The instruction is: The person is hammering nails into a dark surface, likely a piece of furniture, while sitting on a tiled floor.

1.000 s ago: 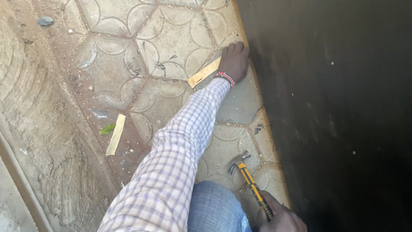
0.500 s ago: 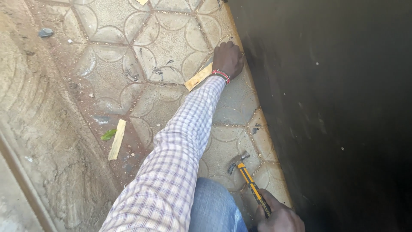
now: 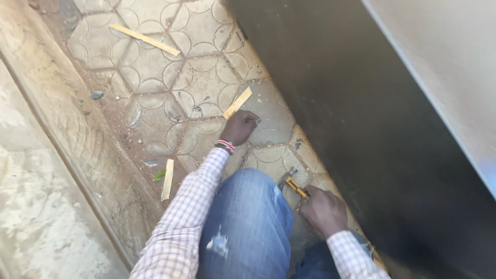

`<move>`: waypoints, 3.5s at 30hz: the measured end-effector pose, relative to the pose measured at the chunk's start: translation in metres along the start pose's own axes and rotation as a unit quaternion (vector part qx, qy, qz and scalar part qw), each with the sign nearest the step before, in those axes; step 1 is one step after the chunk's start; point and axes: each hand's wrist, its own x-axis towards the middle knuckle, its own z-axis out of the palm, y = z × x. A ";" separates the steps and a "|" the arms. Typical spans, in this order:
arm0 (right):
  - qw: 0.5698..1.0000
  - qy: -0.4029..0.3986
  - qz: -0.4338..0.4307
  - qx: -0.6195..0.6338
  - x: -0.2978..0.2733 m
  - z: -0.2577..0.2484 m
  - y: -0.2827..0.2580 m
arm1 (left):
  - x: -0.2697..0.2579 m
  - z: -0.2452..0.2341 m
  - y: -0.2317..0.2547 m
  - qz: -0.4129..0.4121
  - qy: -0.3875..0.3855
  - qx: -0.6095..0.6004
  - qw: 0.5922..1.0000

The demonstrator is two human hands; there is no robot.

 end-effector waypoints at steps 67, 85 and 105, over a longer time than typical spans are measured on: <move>0.981 0.071 -0.005 0.180 -0.212 -0.005 0.104 | -0.112 0.124 0.292 0.143 -0.176 0.101 0.969; 0.975 0.165 -0.106 0.107 -0.199 -0.014 0.136 | -0.103 0.127 0.293 0.122 -0.171 0.092 0.973; 0.985 0.066 -0.157 0.039 -0.205 -0.049 0.142 | -0.087 0.121 0.302 -0.035 -0.300 -0.189 0.934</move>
